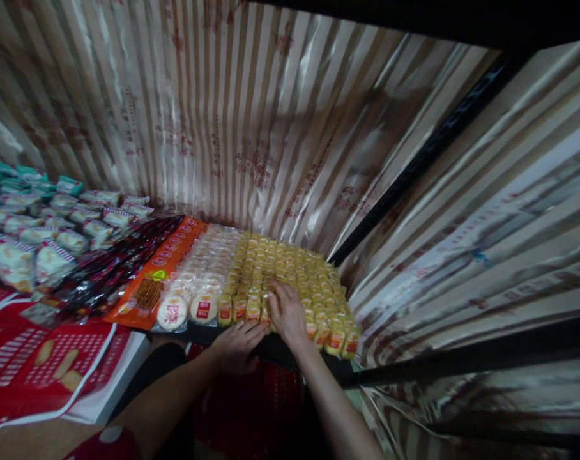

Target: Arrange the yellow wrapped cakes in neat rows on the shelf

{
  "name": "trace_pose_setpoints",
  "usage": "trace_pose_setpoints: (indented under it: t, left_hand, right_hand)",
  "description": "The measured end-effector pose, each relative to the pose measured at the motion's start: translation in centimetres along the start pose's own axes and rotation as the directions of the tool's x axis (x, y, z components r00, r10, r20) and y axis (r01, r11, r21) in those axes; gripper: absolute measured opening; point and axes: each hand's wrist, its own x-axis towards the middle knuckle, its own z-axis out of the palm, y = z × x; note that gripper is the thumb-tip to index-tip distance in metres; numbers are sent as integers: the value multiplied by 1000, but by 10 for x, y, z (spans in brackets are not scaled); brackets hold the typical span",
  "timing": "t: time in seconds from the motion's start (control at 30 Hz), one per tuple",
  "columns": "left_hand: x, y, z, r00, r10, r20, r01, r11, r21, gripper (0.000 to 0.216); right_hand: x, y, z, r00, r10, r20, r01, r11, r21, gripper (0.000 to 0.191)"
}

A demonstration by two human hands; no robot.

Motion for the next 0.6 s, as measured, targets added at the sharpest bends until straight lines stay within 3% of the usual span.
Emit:
trace_pose_setpoints:
  t: [0.17,0.37,0.6]
  left_hand:
    - [-1,-7,13,997,25,-77,-26,1000,1,47]
    - [-2,-8,17,969,71,-235,-63,997,38,49]
    - [-1,-7,7,983,69,-171,-63,997,40,41]
  right_hand:
    - [-46,-32,25,995,-12,97,4,997,83,31]
    - [-48,-35,40,993,76,93,-84,992,93,30]
    - [-46,-36,46,979,199,40,-203,962,180,31]
